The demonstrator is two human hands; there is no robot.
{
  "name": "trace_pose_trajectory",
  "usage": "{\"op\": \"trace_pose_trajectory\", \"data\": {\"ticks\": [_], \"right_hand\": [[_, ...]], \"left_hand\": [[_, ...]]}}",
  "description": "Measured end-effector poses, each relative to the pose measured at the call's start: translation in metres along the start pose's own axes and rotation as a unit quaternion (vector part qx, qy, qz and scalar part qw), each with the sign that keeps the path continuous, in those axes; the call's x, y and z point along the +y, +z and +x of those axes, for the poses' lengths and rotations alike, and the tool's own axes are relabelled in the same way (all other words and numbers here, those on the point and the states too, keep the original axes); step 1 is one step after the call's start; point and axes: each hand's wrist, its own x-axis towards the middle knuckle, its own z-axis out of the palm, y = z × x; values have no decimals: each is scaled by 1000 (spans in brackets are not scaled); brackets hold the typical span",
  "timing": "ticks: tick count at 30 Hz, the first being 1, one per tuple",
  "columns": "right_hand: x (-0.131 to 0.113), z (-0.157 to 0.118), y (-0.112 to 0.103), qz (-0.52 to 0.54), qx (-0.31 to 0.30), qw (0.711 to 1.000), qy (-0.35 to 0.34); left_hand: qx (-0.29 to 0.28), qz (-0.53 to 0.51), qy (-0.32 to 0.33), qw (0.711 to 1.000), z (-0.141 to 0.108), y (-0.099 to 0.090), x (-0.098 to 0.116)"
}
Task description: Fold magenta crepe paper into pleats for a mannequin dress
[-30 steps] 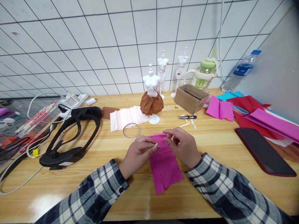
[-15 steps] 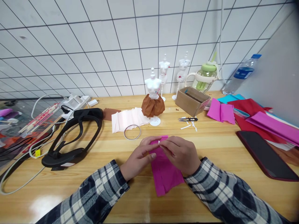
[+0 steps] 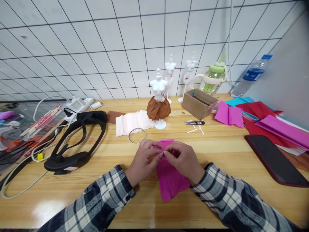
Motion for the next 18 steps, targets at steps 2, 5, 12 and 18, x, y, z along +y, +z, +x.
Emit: {"op": "trace_pose_trajectory", "data": {"ticks": [2, 5, 12, 18], "right_hand": [[-1, -1, 2, 28, -2, 999, 17], [1, -2, 5, 35, 10, 999, 16], [9, -5, 4, -14, 7, 998, -67], [10, -7, 1, -80, 5, 988, -133]], "left_hand": [[14, 8, 0, 1000, 1, 0, 0], [22, 20, -9, 1000, 2, 0, 1], [19, -15, -39, 999, 4, 0, 0], [18, -10, -42, 999, 4, -1, -1]]}}
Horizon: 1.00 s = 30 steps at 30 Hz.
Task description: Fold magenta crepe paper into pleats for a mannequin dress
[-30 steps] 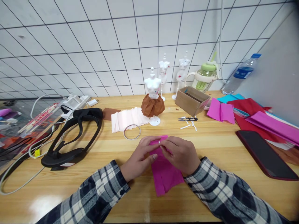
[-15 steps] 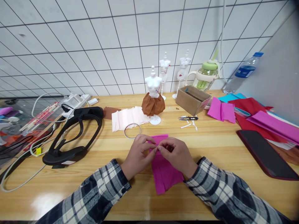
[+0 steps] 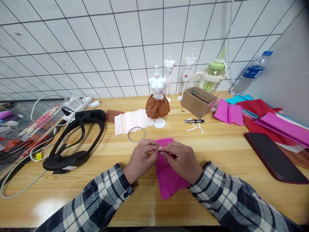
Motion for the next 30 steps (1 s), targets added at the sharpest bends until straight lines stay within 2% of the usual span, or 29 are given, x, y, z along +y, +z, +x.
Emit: {"op": "trace_pose_trajectory", "data": {"ticks": [7, 18, 22, 27, 30], "right_hand": [[0, 2, 0, -16, -8, 1000, 24], [-3, 9, 1, 78, -12, 991, 108], [5, 12, -3, 168, 2, 970, 176], [20, 17, -14, 333, 10, 903, 270], [39, 23, -26, 344, 68, 897, 269]], "left_hand": [[14, 44, 42, 998, -2, 1, 1], [4, 21, 24, 999, -2, 2, 5], [-6, -2, 21, 1000, -2, -1, 5], [-21, -23, 17, 999, -4, -5, 4], [-28, -29, 15, 999, -4, -6, 4]]}}
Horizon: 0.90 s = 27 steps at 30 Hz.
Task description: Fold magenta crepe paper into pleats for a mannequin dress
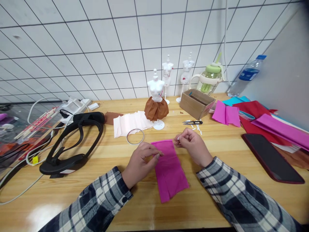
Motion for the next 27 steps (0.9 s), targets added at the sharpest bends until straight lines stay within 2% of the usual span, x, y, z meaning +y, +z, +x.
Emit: {"op": "trace_pose_trajectory", "data": {"ticks": [3, 6, 8, 11, 13, 16, 18, 20, 23, 27], "right_hand": [[6, 20, -31, -52, 93, 991, -81], [15, 38, -65, -209, 163, 957, -119], [22, 44, -81, -322, 168, 924, -119], [29, 46, -88, -384, 135, 904, -131], [29, 43, -83, -409, 131, 887, -168], [20, 34, -67, -468, 143, 841, -233], [10, 23, -51, -479, 119, 830, -262], [1, 10, -31, -435, 41, 859, -266], [-6, -10, -1, -348, -62, 909, -222], [-6, -23, 20, -300, -97, 930, -190]], "left_hand": [[-2, -8, 0, 1000, 0, -1, 0], [-3, -15, 1, 1000, 0, -1, -1], [-6, -15, 2, 1000, 0, -1, -2], [-13, -11, 7, 1000, 0, 0, -3], [-13, -12, 12, 1000, 0, 0, -3], [-11, -12, 18, 1000, 0, 0, -3], [-8, -9, 22, 1000, -1, 0, -3], [-3, -5, 26, 1000, -1, 1, -3], [1, 9, 32, 999, -2, 2, -4], [9, 29, 52, 998, -2, 4, -7]]}}
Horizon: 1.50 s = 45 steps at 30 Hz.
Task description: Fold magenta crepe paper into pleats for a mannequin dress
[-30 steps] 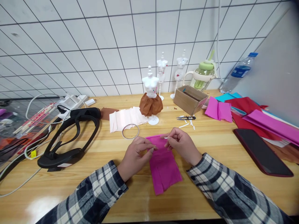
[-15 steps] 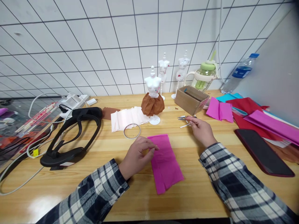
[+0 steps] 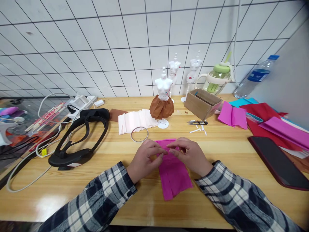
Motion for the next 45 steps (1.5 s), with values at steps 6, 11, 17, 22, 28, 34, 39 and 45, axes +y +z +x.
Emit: {"op": "trace_pose_trajectory", "data": {"ticks": [6, 11, 17, 22, 28, 34, 39, 45], "right_hand": [[0, -1, 6, 1, -18, 1000, 24], [-3, -3, 10, -16, 1, 1000, 5], [4, 1, -2, 138, -15, 988, 73], [31, 9, -22, 172, 38, 977, 116], [55, 18, -17, -98, 1, 995, 7], [49, 19, -1, -160, -46, 986, 32], [34, 9, 2, -115, -46, 992, 13], [34, 6, 3, -140, -24, 989, -37]], "left_hand": [[2, 31, 30, 999, -1, 3, -5], [5, 36, 15, 999, 0, 4, -4], [-32, 5, 33, 999, -2, 0, -2], [-23, 45, -13, 999, 3, -4, -10], [-44, 116, -22, 992, 34, 4, -22], [-80, 167, -37, 982, 36, 16, -25], [-118, 191, -25, 974, 27, 14, -19], [-126, 232, -26, 964, 30, 13, -20]]}}
